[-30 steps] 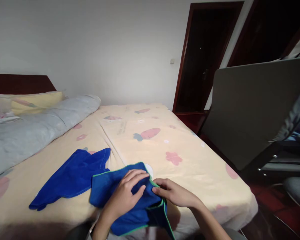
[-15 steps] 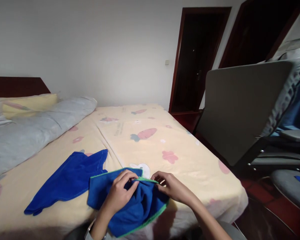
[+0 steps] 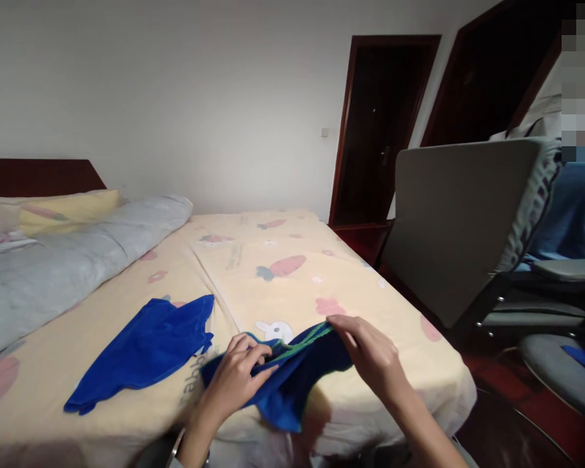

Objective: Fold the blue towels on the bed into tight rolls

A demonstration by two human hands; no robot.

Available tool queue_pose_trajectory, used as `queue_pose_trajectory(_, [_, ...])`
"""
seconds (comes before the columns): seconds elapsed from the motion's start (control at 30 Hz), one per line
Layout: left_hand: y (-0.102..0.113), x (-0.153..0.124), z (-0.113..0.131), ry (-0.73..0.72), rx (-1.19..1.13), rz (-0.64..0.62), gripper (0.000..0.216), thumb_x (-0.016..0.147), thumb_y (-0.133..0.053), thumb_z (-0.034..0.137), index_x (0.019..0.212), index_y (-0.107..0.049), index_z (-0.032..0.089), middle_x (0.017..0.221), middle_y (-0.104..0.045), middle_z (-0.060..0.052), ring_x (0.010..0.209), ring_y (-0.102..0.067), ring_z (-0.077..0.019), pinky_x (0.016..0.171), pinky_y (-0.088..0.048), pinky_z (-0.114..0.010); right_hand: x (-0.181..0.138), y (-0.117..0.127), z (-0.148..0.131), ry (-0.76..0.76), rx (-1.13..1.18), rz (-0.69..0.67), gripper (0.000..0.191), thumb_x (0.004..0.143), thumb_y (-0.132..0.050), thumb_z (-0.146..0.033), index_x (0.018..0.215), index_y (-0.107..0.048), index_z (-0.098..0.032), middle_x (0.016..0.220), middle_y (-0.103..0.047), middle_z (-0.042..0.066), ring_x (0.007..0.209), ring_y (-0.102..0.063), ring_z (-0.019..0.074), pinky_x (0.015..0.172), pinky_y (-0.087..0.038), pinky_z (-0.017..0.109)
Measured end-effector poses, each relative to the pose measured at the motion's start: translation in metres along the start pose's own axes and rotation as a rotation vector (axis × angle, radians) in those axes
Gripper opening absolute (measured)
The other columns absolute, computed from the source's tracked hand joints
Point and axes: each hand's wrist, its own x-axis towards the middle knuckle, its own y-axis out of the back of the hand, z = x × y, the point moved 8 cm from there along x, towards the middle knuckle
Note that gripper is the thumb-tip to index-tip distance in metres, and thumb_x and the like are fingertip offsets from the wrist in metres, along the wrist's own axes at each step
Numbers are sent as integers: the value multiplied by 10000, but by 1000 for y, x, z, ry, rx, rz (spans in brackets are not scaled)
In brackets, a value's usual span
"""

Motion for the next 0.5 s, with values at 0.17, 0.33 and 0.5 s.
queue_pose_trajectory(0.17, [28,0,-1,-56,-17,3,97,930,-661,295,861,-678,228,814,-706,-17,839,-675,-199,783,-558,-314,31,62,-14,103,-284,56,194,968,-612,-94,1137,-648,-184,977,-759,48,872,-732,170,800,-536,257])
queue_pose_trajectory(0.33, [112,5,-2,78,-82,209,222,898,-668,438,785,-688,249,749,-724,13,710,-694,-173,692,-558,-240,44,112,-10,96,-512,101,84,989,-625,-230,981,-680,-167,859,-757,30,737,-712,152,694,-492,244])
queue_pose_trajectory(0.5, [175,13,16,215,-125,209,336,831,-693,552,726,-693,233,668,-691,21,563,-625,-141,533,-500,-200,55,147,-19,47,-662,146,261,986,-628,-393,845,-694,-183,620,-672,-33,478,-599,100,503,-376,238])
